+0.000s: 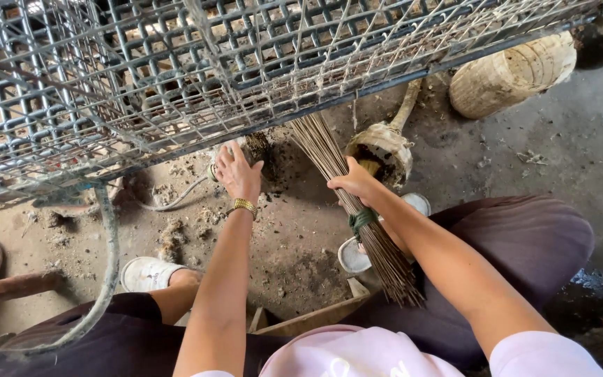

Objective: Cleaning a bowl-like object by scrubbing it with a bundle of sticks and a small brush.

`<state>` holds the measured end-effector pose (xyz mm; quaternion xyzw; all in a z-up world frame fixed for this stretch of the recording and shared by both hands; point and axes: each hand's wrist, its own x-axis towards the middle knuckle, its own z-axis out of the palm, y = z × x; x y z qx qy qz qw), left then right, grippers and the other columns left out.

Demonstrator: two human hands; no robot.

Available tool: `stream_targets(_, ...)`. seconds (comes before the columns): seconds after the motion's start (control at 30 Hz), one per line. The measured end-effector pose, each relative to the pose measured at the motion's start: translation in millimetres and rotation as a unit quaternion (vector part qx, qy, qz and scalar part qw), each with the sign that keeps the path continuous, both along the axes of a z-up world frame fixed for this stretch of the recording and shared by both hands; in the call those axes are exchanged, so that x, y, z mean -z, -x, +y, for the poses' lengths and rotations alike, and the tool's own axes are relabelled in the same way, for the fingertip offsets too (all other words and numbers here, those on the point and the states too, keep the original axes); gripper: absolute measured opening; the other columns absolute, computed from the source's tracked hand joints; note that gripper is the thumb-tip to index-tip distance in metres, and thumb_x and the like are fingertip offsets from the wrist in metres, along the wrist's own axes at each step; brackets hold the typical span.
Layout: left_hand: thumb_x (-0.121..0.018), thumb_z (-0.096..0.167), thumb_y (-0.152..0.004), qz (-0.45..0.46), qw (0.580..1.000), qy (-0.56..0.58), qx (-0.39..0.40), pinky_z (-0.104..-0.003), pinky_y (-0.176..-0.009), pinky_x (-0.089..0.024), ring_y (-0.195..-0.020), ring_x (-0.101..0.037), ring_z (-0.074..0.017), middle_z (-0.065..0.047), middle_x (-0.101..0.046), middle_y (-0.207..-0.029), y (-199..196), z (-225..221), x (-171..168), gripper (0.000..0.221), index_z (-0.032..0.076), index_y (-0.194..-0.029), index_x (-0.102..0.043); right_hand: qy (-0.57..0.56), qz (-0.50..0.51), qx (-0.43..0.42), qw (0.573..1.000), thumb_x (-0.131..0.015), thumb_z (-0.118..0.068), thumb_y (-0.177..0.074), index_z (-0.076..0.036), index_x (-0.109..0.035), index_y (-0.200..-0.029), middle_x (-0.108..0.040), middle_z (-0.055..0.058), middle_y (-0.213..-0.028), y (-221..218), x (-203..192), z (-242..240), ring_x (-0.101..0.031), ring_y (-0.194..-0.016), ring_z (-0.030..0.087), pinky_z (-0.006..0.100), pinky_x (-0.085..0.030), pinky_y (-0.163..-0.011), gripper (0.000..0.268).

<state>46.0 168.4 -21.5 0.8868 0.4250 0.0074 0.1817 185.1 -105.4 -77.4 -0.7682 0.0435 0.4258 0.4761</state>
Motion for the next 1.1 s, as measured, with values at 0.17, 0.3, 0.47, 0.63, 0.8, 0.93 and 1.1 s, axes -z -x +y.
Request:
stream_targets(0.17,-0.077,0.022,-0.092,-0.046,0.997,0.042,-0.045,-0.055,-0.114,-0.031,-0.144,-0.035,-0.0332,-0.017,-0.042,-0.152,14,27,-8,0.059,0.022,-0.144,-0.049,0.022,0.029,-0.011,0.999,-0.08,-0.004,-0.073,-0.002,-0.034,-0.151,-0.055,0.032,-0.119,19,-36,-5,-0.071,-0.079,0.043,0.054,-0.066,-0.06,0.09)
stream_targets(0.3,-0.079,0.017,-0.091,-0.097,0.987,0.103,-0.073,-0.06,-0.107,-0.038,-0.137,-0.046,-0.0359,-0.018,-0.052,-0.144,57,84,15,0.047,0.021,-0.134,-0.06,0.01,0.078,-0.01,0.997,-0.078,0.0,-0.074,0.003,-0.034,-0.146,-0.053,0.036,-0.116,47,-100,2,-0.071,-0.074,0.047,0.056,-0.065,-0.058,0.084)
stream_targets(0.47,-0.078,0.009,-0.09,-0.148,0.958,0.233,-0.083,-0.057,-0.114,-0.037,-0.143,-0.037,-0.0417,-0.024,-0.04,-0.153,89,60,-52,0.072,0.015,-0.155,-0.045,0.008,0.062,-0.026,0.998,-0.074,0.001,-0.077,-0.01,-0.021,-0.159,-0.054,0.034,-0.122,42,-92,17,-0.071,-0.082,0.046,0.055,-0.064,-0.058,0.098)
stream_targets(0.63,-0.074,0.002,-0.091,-0.164,0.944,0.271,-0.091,-0.054,-0.117,-0.038,-0.141,-0.04,-0.0433,-0.026,-0.039,-0.151,92,41,-44,0.074,0.015,-0.157,-0.042,-0.007,-0.049,-0.038,0.998,-0.079,-0.007,-0.082,-0.018,-0.017,-0.166,-0.019,0.031,-0.166,43,-175,27,-0.06,-0.123,0.046,0.046,-0.066,-0.073,0.105)
stream_targets(0.8,-0.079,0.01,-0.09,-0.158,0.957,0.238,-0.044,-0.053,-0.113,-0.043,-0.135,-0.049,-0.0442,-0.023,-0.049,-0.144,101,62,-5,0.075,0.019,-0.156,-0.045,0.076,-0.293,-0.222,0.927,-0.076,-0.016,-0.085,-0.017,-0.021,-0.165,-0.042,0.034,-0.147,18,-257,25,-0.045,-0.131,0.056,0.064,-0.042,-0.105,0.097)
stream_targets(0.93,-0.077,0.008,-0.091,-0.169,0.95,0.254,-0.07,-0.051,-0.109,-0.048,-0.128,-0.053,-0.039,-0.021,-0.048,-0.144,91,58,1,0.075,0.025,-0.156,-0.044,0.29,-0.394,-0.381,0.784,-0.073,-0.028,-0.094,-0.035,-0.02,-0.167,-0.065,0.026,-0.128,-14,-271,15,-0.066,-0.115,0.047,0.061,-0.056,-0.091,0.09)
stream_targets(1.1,-0.077,0.019,-0.093,-0.031,0.993,0.114,-0.023,-0.05,-0.102,-0.054,-0.122,-0.059,-0.0335,-0.016,-0.05,-0.143,70,30,-1,0.072,0.031,-0.156,-0.043,0.441,-0.362,-0.523,0.633,-0.066,-0.032,-0.096,-0.05,-0.02,-0.163,-0.072,0.018,-0.12,-7,-237,7,-0.075,-0.103,0.037,0.05,-0.063,-0.078,0.084)
